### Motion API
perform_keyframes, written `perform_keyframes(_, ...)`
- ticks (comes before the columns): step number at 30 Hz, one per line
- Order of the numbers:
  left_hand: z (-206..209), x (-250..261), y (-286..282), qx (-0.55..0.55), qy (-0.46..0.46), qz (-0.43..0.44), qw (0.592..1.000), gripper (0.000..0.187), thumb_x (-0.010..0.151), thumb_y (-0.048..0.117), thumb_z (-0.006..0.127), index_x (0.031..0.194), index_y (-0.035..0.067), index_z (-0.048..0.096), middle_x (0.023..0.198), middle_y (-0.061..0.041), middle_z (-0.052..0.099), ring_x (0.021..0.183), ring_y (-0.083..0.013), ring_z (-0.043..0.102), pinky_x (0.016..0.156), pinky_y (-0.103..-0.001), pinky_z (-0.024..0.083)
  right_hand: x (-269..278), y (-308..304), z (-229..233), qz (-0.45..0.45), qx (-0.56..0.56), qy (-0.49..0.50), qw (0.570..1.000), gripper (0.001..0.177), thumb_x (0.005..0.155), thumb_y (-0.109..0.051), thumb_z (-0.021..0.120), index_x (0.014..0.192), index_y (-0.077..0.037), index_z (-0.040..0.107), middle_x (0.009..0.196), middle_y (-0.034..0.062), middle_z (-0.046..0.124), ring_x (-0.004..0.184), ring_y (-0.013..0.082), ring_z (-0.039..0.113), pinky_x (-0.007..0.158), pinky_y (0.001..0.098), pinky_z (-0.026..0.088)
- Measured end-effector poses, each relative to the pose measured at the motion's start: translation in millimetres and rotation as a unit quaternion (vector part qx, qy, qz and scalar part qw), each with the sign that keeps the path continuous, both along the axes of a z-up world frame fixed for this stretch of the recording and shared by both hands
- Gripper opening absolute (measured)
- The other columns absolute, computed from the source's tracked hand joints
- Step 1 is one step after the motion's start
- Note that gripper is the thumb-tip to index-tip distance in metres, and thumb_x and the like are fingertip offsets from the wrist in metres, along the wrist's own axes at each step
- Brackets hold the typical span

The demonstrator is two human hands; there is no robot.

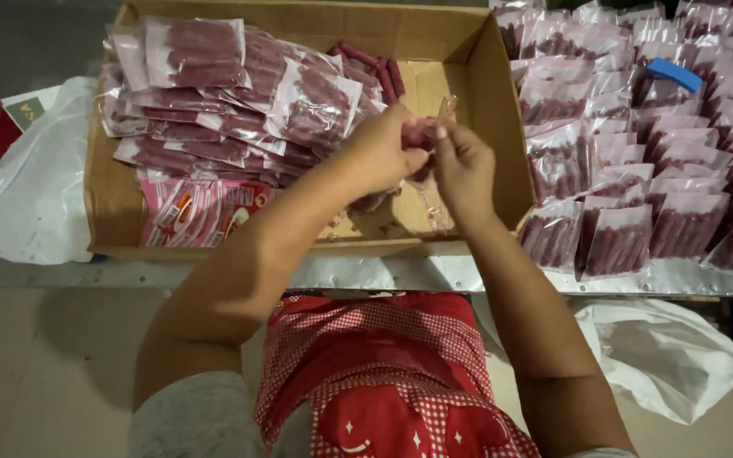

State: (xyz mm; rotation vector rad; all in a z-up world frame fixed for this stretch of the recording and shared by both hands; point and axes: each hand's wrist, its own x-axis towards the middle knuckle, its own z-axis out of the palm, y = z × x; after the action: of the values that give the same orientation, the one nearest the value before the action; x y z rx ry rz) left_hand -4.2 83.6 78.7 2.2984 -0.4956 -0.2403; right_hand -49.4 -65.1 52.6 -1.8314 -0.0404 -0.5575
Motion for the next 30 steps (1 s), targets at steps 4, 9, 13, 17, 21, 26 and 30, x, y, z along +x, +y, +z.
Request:
perform_keyframes(4,1.1,1.9,5.9,0.004,-0.083,-0.036,0.996,0.014,0.088,0.030,0.071,0.100,0.023,0.074,0.067,0.011,0.074,0.086,-0.0138,0.077,0.084,-0.030,0.059,2.4,-6.4,-2.6,-0.002,0.047,0.031,0.998,0.020,0.105,-0.012,0.059,0.108,-0.004,0.078,0.068,0.0118,0.067,0.060,0.0132,0.059,0.053,0.0303,0.050)
perform_keyframes(9,-25.0,-15.6,4.4,0.008,-0.239,-0.083,0.968,0.011,0.088,0.019,0.065,0.093,0.015,0.075,0.100,-0.016,0.066,0.100,-0.0378,0.070,0.084,-0.046,0.058,-3.7,-6.0,3.9,0.053,0.147,0.098,0.983,0.023,0.106,-0.014,0.055,0.103,-0.006,0.077,0.058,0.0114,0.063,0.032,0.0137,0.054,0.027,0.0252,0.044)
perform_keyframes(13,-8.5,-21.5,16.6,-0.107,-0.022,-0.078,0.991,0.029,0.091,0.007,0.055,0.115,0.011,0.073,0.095,-0.011,0.075,0.087,-0.0258,0.077,0.069,-0.035,0.064,-10.6,-24.4,17.9,0.176,0.136,0.059,0.973,0.034,0.099,-0.011,0.068,0.130,0.002,0.067,0.061,0.0124,0.064,0.040,0.0124,0.057,0.033,0.0226,0.045)
perform_keyframes(17,31.4,-20.9,34.5,-0.070,-0.003,-0.080,0.994,0.032,0.094,0.007,0.054,0.121,0.012,0.069,0.097,-0.011,0.074,0.079,-0.0223,0.070,0.064,-0.033,0.059,1.3,-56.6,3.8,0.186,0.182,0.013,0.965,0.063,0.096,-0.020,0.074,0.149,-0.009,0.044,0.125,0.0124,0.055,0.107,0.0218,0.054,0.077,0.0264,0.053)
perform_keyframes(21,70.3,-12.5,38.7,-0.030,0.032,-0.073,0.996,0.036,0.096,0.006,0.052,0.130,0.013,0.064,0.099,-0.010,0.073,0.070,-0.0180,0.062,0.057,-0.030,0.051,-0.5,-43.4,-10.6,0.365,0.275,0.121,0.881,0.097,0.073,-0.021,0.091,0.156,-0.017,0.040,0.140,0.0161,0.056,0.121,0.0353,0.064,0.094,0.0495,0.062)
perform_keyframes(26,112.4,-15.1,34.3,0.012,0.070,-0.053,0.996,0.041,0.099,0.006,0.050,0.138,0.014,0.059,0.102,-0.010,0.072,0.060,-0.0140,0.054,0.050,-0.028,0.044,9.2,-11.1,-29.4,0.343,0.443,0.097,0.823,0.067,0.073,-0.026,0.094,0.124,0.001,0.060,0.105,0.0195,0.068,0.085,0.0316,0.072,0.071,0.0526,0.066)
perform_keyframes(30,136.1,-24.4,23.2,0.051,0.121,-0.035,0.991,0.046,0.101,0.005,0.048,0.146,0.015,0.054,0.104,-0.010,0.070,0.051,-0.0102,0.046,0.044,-0.027,0.036,10.9,-12.3,-19.3,0.328,0.449,0.160,0.816,0.062,0.074,-0.032,0.095,0.124,-0.009,0.068,0.109,0.0097,0.075,0.097,0.0242,0.074,0.083,0.0410,0.064)
